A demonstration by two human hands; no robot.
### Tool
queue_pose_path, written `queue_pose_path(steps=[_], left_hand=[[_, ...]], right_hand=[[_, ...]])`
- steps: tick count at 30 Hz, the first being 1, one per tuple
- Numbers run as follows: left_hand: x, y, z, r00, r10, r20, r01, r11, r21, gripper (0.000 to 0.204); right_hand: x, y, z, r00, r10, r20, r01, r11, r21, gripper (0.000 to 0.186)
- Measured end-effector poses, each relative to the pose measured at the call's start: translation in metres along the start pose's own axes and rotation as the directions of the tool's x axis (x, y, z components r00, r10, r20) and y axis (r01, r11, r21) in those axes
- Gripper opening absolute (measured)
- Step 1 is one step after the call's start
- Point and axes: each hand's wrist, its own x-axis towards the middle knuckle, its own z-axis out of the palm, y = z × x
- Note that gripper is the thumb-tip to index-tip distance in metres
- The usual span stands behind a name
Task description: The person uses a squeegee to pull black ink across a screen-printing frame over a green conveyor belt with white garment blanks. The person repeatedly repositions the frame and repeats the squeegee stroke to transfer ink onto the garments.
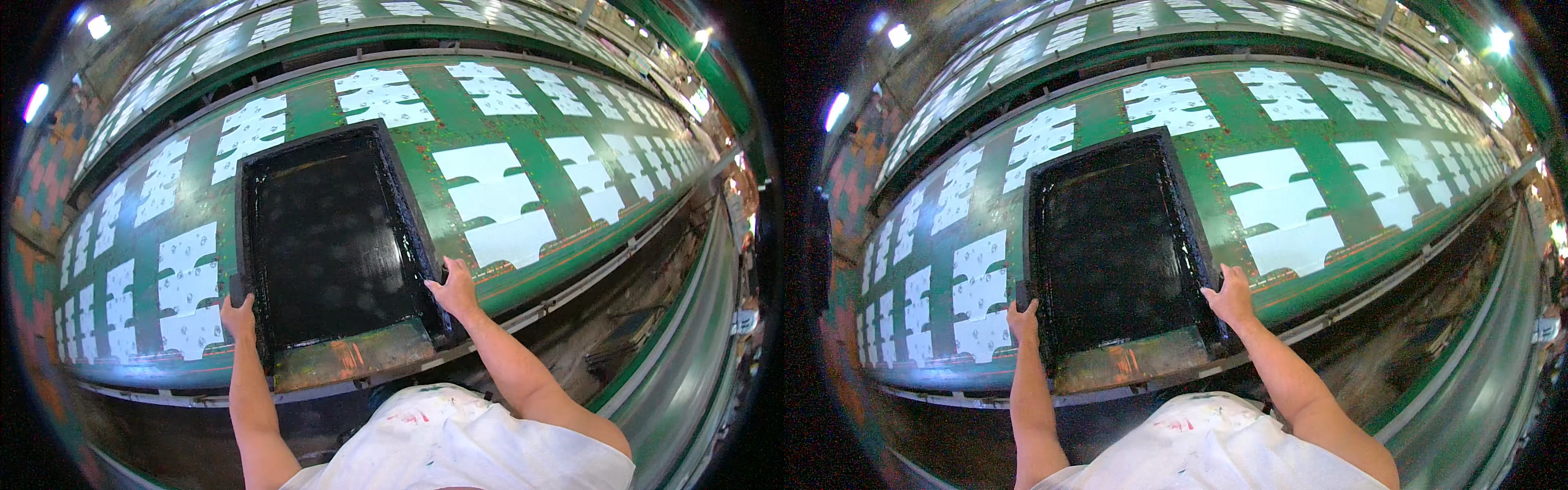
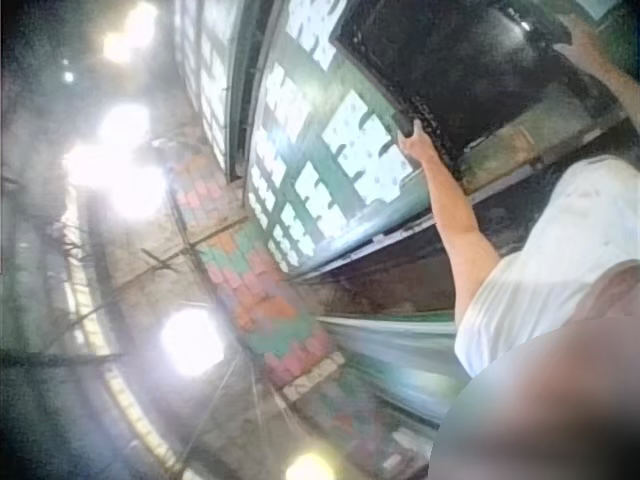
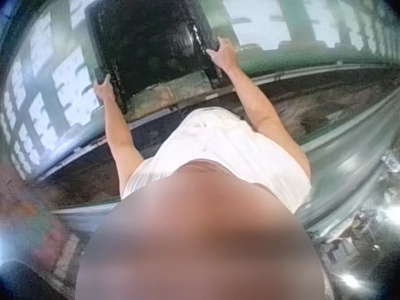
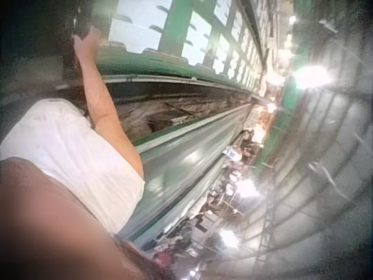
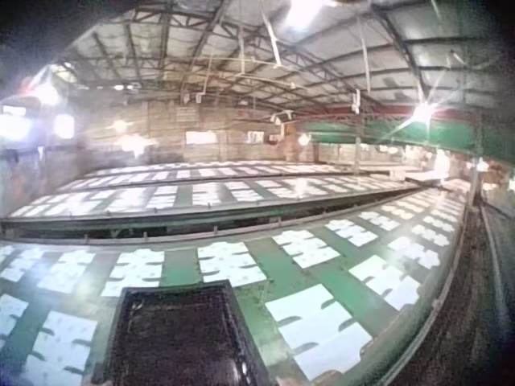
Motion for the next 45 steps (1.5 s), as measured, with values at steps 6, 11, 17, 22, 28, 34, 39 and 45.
queue_pose_path(steps=[6,11,17,22,28,34,39,45], left_hand=[[-0.005,-0.001,0.001,0.999,0.039,0.025,-0.035,0.989,-0.142,0.045],[-0.004,0.0,-0.002,0.994,-0.026,0.104,0.054,0.959,-0.278,0.045],[0.003,0.008,-0.008,0.965,-0.159,0.208,0.236,0.872,-0.429,0.044],[-0.014,0.049,0.003,0.973,-0.114,0.202,0.202,0.843,-0.499,0.043],[-0.045,0.114,0.057,0.976,-0.079,0.204,0.181,0.812,-0.555,0.049],[-0.117,0.197,0.129,0.986,-0.057,0.157,0.125,0.872,-0.474,0.052],[-0.19,0.26,0.194,0.987,-0.068,0.145,0.134,0.847,-0.515,0.052],[-0.249,0.296,0.25,0.99,-0.082,0.115,0.124,0.895,-0.429,0.059]], right_hand=[[0.021,-0.004,0.006,0.986,0.152,0.069,-0.144,0.983,-0.11,0.061],[0.026,-0.01,0.003,0.973,0.222,0.06,-0.216,0.972,-0.098,0.053],[0.03,-0.027,-0.034,0.998,-0.003,-0.055,0.004,1.0,0.021,0.045],[0.054,-0.013,-0.06,0.992,-0.029,-0.127,0.039,0.996,0.078,0.041],[0.089,0.061,-0.102,0.991,0.022,-0.131,-0.01,0.996,0.093,0.039],[0.125,0.167,-0.15,0.987,0.073,-0.143,-0.065,0.996,0.059,0.039],[0.14,0.261,-0.196,0.979,0.142,-0.146,-0.137,0.99,0.046,0.041],[0.153,0.346,-0.238,0.977,0.138,-0.165,-0.131,0.99,0.055,0.045]])
